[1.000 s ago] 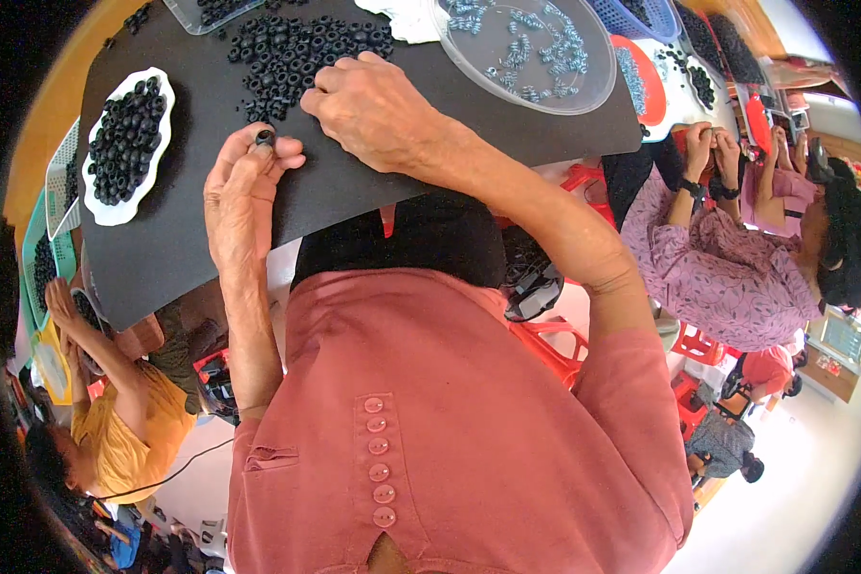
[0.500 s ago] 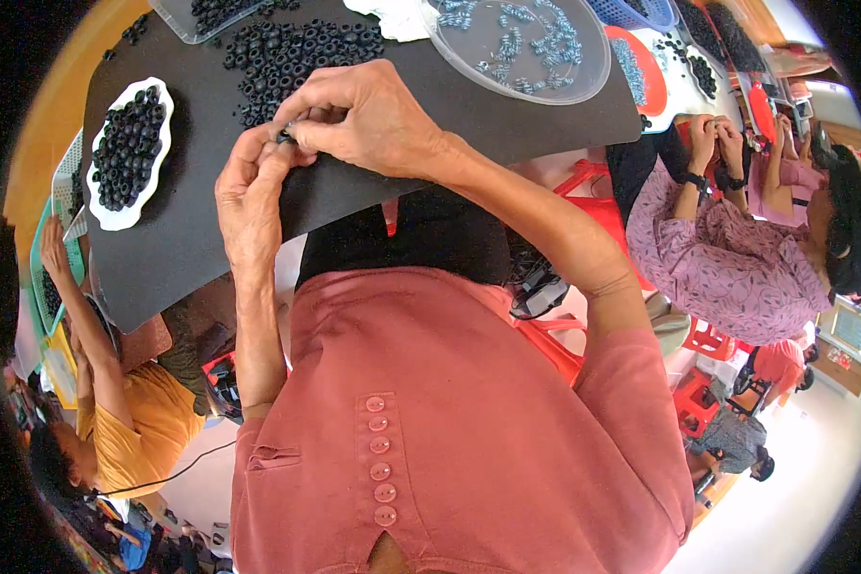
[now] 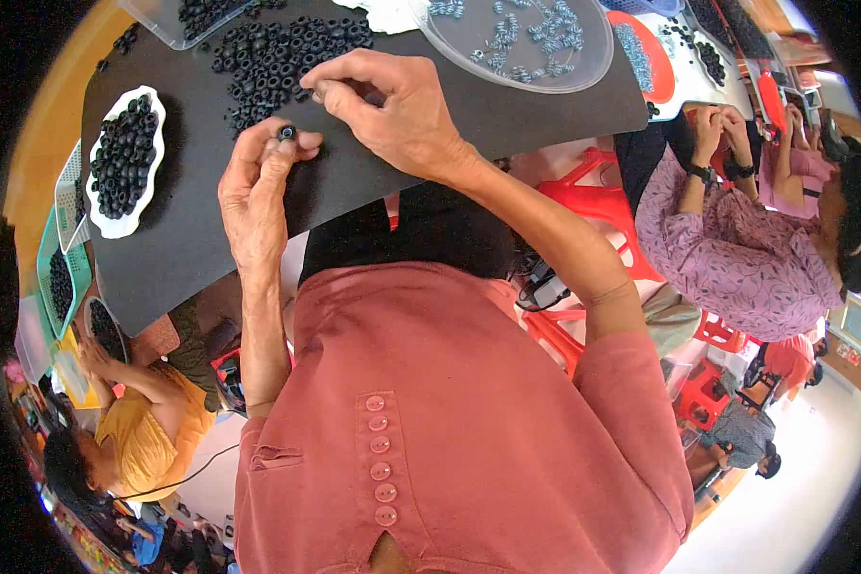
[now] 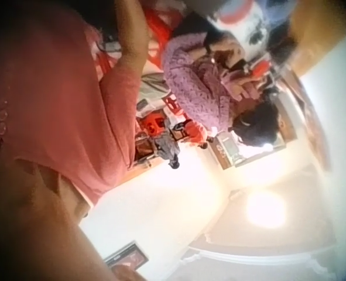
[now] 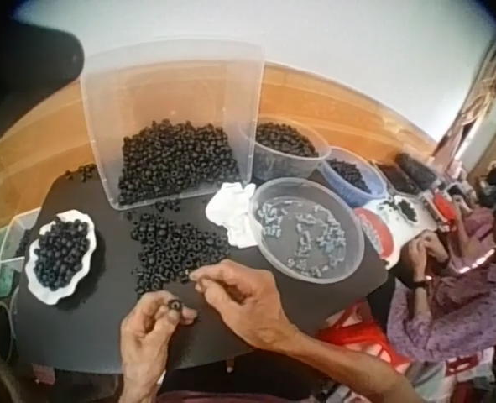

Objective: The person repeatedly picks up small black rubber components and metal springs by hand, inserting the springs into the rubber components.

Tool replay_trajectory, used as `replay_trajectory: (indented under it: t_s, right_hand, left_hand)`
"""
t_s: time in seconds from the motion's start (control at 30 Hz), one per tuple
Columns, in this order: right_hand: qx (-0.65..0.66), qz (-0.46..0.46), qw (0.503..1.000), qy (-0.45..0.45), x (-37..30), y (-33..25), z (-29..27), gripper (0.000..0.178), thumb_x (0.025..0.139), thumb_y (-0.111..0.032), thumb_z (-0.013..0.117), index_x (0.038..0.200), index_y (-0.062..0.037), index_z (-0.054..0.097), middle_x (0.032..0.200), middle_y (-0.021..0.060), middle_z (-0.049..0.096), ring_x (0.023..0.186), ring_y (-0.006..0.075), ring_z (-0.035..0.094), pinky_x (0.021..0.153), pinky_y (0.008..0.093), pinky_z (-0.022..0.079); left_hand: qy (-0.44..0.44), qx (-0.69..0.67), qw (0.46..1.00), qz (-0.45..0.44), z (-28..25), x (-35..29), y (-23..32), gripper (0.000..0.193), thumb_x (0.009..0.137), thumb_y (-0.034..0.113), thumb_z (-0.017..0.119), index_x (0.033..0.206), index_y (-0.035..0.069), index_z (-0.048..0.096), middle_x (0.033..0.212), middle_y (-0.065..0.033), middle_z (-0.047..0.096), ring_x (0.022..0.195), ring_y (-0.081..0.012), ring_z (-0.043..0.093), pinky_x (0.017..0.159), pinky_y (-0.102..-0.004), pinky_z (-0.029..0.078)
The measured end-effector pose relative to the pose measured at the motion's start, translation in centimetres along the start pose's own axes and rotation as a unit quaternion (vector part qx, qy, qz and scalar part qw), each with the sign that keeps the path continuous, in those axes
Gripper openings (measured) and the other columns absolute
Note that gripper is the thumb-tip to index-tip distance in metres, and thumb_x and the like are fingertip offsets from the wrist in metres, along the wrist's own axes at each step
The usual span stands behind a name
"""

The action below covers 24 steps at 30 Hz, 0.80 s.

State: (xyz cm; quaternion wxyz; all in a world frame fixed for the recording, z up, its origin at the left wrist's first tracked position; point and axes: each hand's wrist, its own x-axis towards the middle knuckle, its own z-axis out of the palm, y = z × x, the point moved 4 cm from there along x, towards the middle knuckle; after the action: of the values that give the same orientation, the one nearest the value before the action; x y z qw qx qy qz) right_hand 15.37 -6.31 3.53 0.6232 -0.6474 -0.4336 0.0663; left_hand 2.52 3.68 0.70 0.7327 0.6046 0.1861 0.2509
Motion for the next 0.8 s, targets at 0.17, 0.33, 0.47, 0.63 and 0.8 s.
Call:
replay_trajectory:
  t_s: [0.17, 0.33, 0.47, 0.63, 0.8]
  right_hand:
    - [-0.115, 0.051, 0.991, -0.055, 0.2, 0.7, -2.4, 0.018, 0.088, -0.004, 0.059, 0.104, -0.0039, 0.067, 0.090, 0.0027, 0.068, 0.080, 0.0082, 0.063, 0.070, 0.0214, 0.050]
    - [-0.211, -0.032, 0.972, -0.097, 0.4, 0.5, -3.2, 0.020, 0.080, -0.003, 0.064, 0.101, -0.0041, 0.066, 0.083, 0.0058, 0.066, 0.072, 0.0114, 0.063, 0.063, 0.0244, 0.050]
    - [-0.215, -0.127, 0.962, -0.108, 0.7, -0.1, -1.4, 0.013, 0.077, -0.008, 0.063, 0.089, -0.0029, 0.064, 0.080, 0.0110, 0.062, 0.068, 0.0282, 0.062, 0.061, 0.0354, 0.050]
    - [-0.305, -0.132, 0.926, -0.182, 0.7, -0.4, 0.7, 0.016, 0.078, -0.017, 0.064, 0.084, -0.0014, 0.061, 0.079, 0.0114, 0.060, 0.072, 0.0294, 0.062, 0.064, 0.0380, 0.051]
    - [-0.409, -0.103, 0.880, -0.217, 0.9, -1.2, 1.2, 0.014, 0.077, -0.012, 0.065, 0.087, -0.0029, 0.060, 0.083, 0.0097, 0.059, 0.072, 0.0295, 0.061, 0.063, 0.0384, 0.050]
  left_hand:
    - [0.033, 0.006, 0.999, 0.006, -0.4, -0.4, 0.3, 0.016, 0.093, 0.004, 0.051, 0.106, -0.002, 0.058, 0.091, -0.0108, 0.066, 0.083, -0.0136, 0.060, 0.082, -0.0270, 0.048]
    - [0.047, -0.021, 0.999, 0.014, -1.0, -0.4, -0.1, 0.016, 0.093, 0.005, 0.050, 0.105, -0.003, 0.059, 0.091, -0.0115, 0.064, 0.083, -0.0155, 0.060, 0.082, -0.0285, 0.048]
    - [0.051, -0.006, 0.999, 0.011, -0.6, -0.3, 0.1, 0.016, 0.092, 0.004, 0.051, 0.104, -0.002, 0.059, 0.089, -0.0099, 0.065, 0.082, -0.0135, 0.060, 0.082, -0.0273, 0.047]
    - [0.064, 0.026, 0.998, -0.006, -0.2, -0.5, 0.6, 0.016, 0.093, 0.005, 0.050, 0.104, -0.002, 0.059, 0.089, -0.0093, 0.064, 0.082, -0.0134, 0.059, 0.079, -0.0261, 0.047]
    - [0.052, 0.031, 0.998, 0.000, -0.1, -0.4, 0.5, 0.016, 0.091, 0.003, 0.051, 0.105, -0.001, 0.058, 0.087, -0.0087, 0.067, 0.081, -0.0107, 0.060, 0.079, -0.0239, 0.046]
